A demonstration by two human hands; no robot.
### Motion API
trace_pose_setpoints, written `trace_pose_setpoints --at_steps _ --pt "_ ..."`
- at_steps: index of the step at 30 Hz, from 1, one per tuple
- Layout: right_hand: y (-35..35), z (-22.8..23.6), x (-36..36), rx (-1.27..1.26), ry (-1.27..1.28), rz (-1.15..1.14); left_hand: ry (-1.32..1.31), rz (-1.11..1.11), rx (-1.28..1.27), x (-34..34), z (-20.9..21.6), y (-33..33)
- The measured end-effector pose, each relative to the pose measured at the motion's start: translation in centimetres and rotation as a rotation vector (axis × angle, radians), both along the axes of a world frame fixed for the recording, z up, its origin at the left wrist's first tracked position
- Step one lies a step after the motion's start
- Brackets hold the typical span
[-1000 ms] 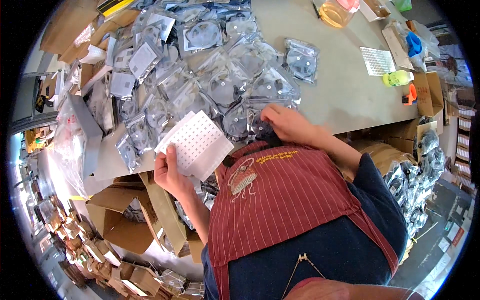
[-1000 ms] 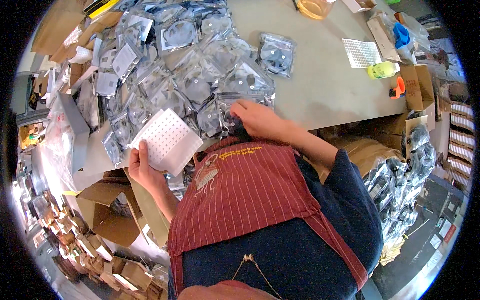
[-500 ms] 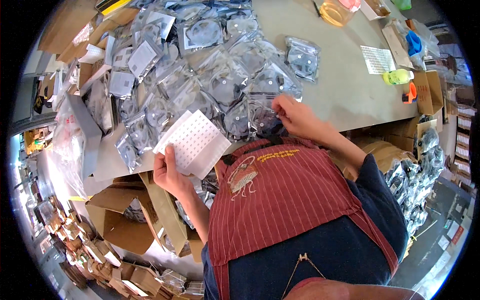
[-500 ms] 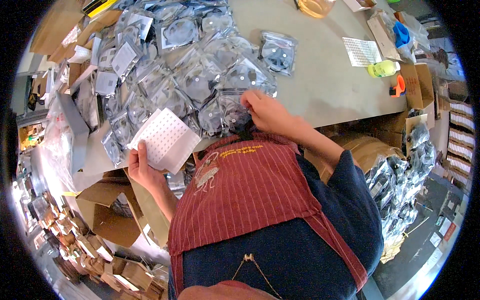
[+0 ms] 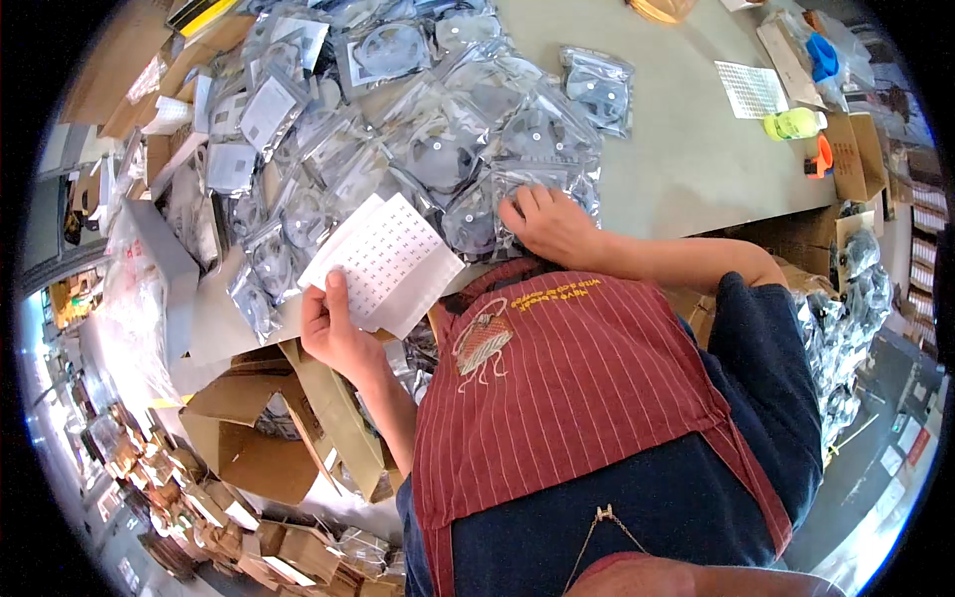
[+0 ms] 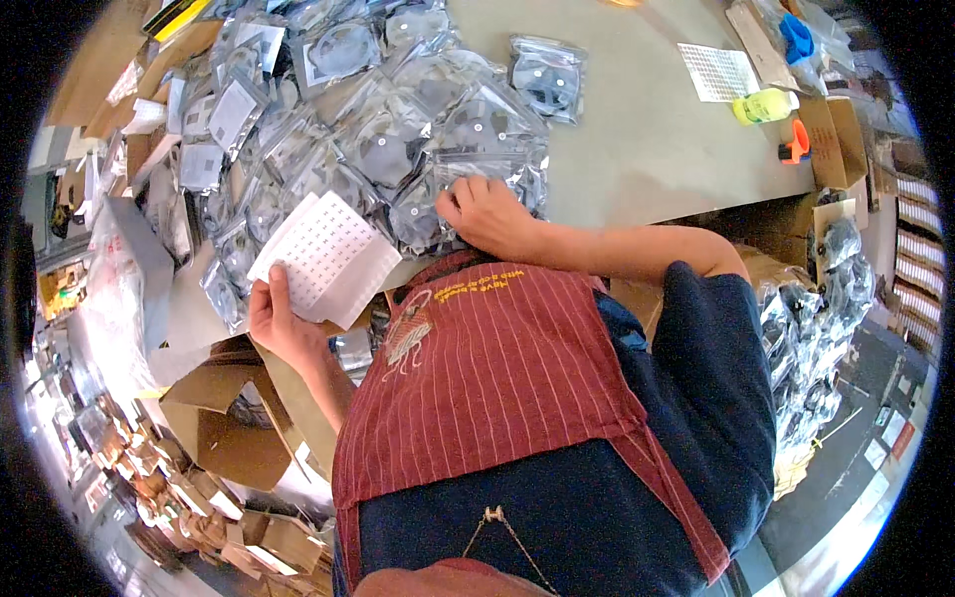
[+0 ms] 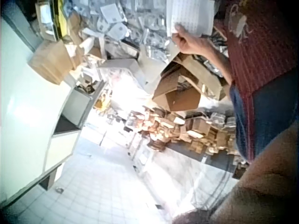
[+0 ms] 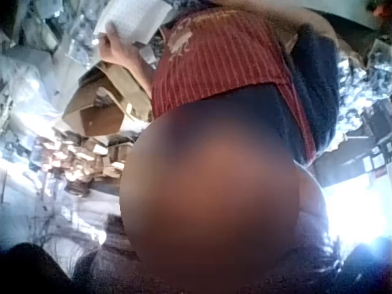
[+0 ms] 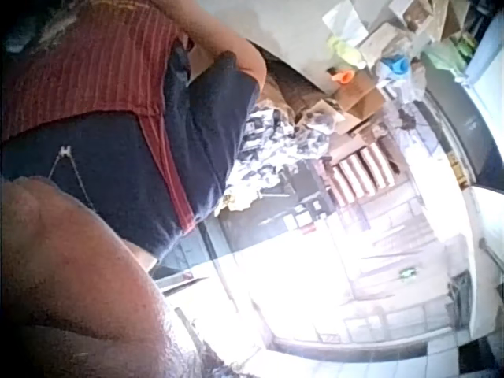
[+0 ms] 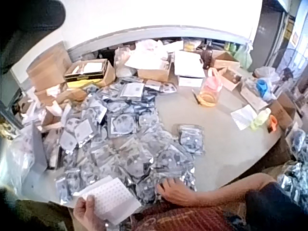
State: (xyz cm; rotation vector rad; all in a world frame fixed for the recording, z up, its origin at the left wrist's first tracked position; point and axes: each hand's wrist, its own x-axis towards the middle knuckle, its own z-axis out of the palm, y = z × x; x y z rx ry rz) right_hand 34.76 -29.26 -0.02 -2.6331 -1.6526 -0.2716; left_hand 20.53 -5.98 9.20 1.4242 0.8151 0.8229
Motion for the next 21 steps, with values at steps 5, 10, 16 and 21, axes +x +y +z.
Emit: trace_pose_setpoints --at_steps 5,10,16,21 --pt "-0.1 1.1 0.6 -0.018 0.057 -0.132 -0.048 0.055 -0.01 -0.7 0.2 0.2" --pt "-2.5 3.6 6.6 -0.064 0.361 -0.243 -0.025 0.092 -0.019 -2.2 -1.1 0.9" --pt "-3.7 3.1 5.8 0.077 0.374 -0.224 -0.029 0.085 -0.053 -1.9 -1.2 0.6" --pt "-4.0 1.2 3.2 0.243 0.491 -0.195 -0.058 0.052 -0.044 -1.1 -0.9 0.2"
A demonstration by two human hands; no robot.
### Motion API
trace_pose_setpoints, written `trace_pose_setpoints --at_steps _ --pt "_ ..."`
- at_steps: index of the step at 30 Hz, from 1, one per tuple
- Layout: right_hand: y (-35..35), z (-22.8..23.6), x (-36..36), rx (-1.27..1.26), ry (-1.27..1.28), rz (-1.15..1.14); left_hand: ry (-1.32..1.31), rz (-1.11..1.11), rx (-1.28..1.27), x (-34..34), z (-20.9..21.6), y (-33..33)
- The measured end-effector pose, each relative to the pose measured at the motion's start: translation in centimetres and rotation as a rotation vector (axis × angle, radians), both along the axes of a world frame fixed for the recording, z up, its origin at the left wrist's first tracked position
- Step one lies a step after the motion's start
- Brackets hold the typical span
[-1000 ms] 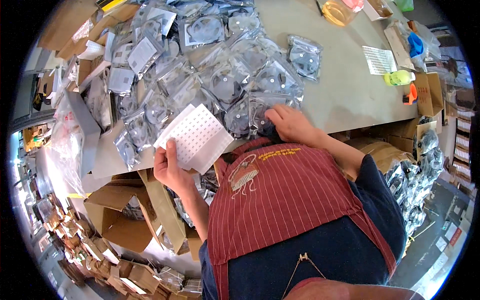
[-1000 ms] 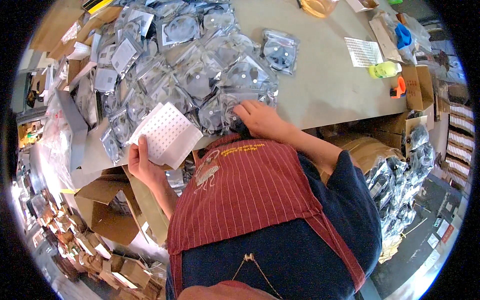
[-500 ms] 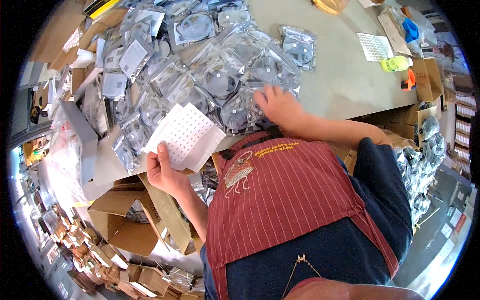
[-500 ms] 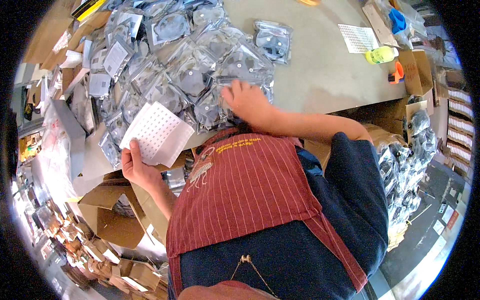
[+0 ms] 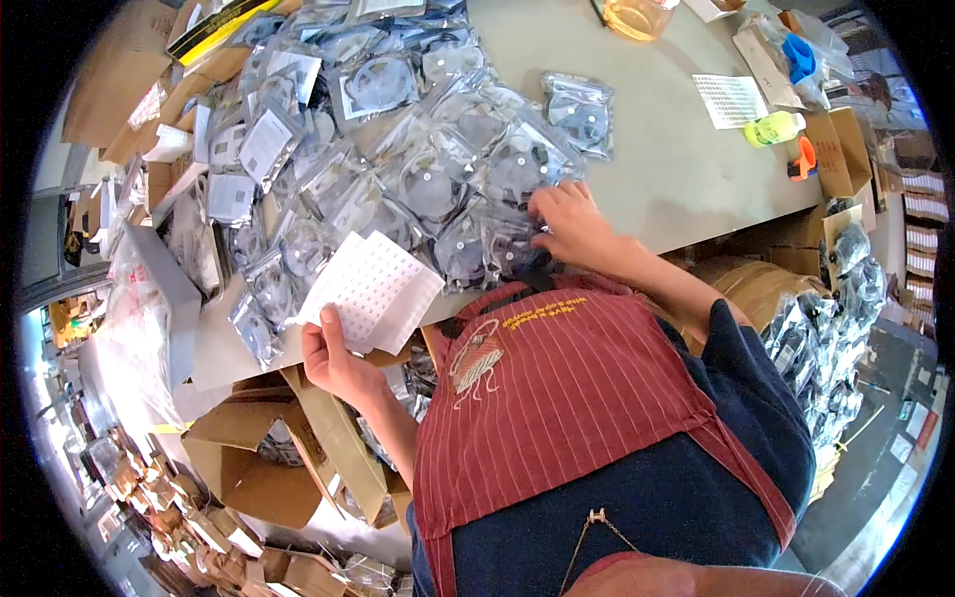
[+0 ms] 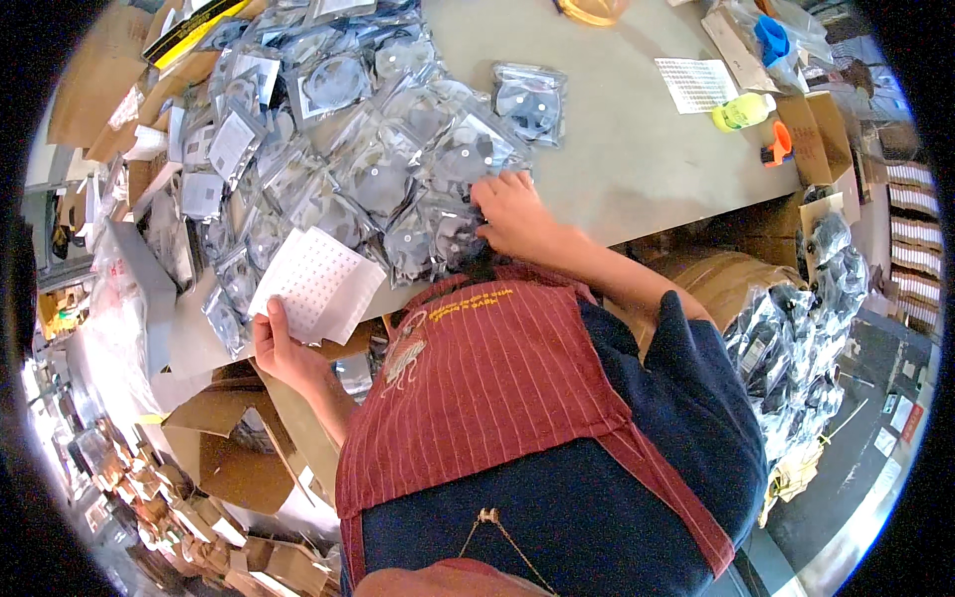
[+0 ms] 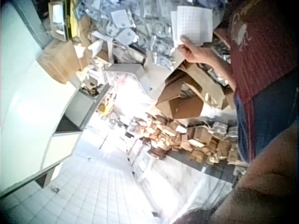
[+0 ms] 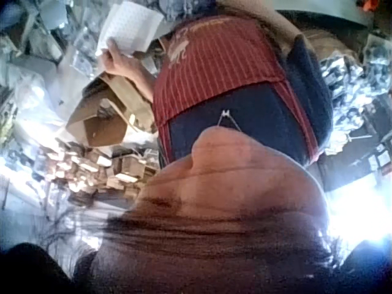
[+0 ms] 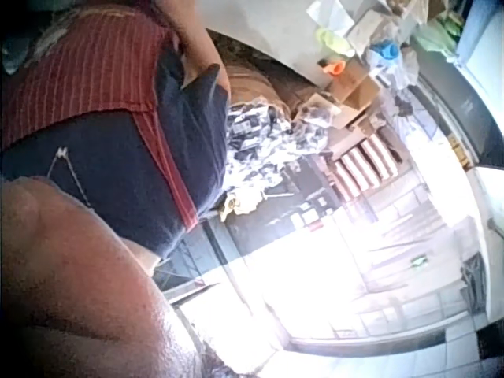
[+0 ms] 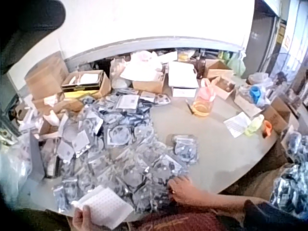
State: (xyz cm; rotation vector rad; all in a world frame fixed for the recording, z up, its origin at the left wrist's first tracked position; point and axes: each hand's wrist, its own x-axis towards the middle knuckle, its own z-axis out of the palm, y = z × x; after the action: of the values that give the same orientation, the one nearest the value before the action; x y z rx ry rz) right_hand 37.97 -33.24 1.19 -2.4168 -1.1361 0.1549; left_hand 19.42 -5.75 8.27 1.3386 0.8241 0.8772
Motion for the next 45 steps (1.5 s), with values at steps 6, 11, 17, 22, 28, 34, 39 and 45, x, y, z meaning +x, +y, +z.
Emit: trace_pose_setpoints --at_steps 6,11,17,22,28,34,39,45 --pt "-1.4 1.3 4.9 0.31 0.179 0.012 0.025 0.004 0.017 0.1 0.5 -0.4" --pt "-2.5 0.1 9.5 0.265 0.305 -0.163 0.028 0.016 0.055 -0.3 0.0 0.3" --pt "-1.3 -2.1 8.1 0.354 0.155 -0.215 -0.038 0.004 -0.009 -0.6 0.4 0.0" --pt "-3.3 1.8 10.3 0.652 0.762 -0.232 -0.029 0.034 -0.011 -0.6 0.2 0.0" --pt "-9.8 1.3 20.9 0.469 1.016 -0.437 -0.06 0.007 0.0 -0.3 0.5 0.4" --pt "-10.8 -4.0 24.4 0.044 0.725 -0.499 -0.101 0.011 0.017 0.0 1.1 0.3" --pt "-11.8 0.1 23.7 0.249 0.684 -0.372 -0.07 0.255 0.025 -2.3 3.0 0.1" --pt "-3.8 14.9 12.4 0.223 -0.059 -0.168 -0.03 0.635 0.36 -11.4 5.8 3.8"
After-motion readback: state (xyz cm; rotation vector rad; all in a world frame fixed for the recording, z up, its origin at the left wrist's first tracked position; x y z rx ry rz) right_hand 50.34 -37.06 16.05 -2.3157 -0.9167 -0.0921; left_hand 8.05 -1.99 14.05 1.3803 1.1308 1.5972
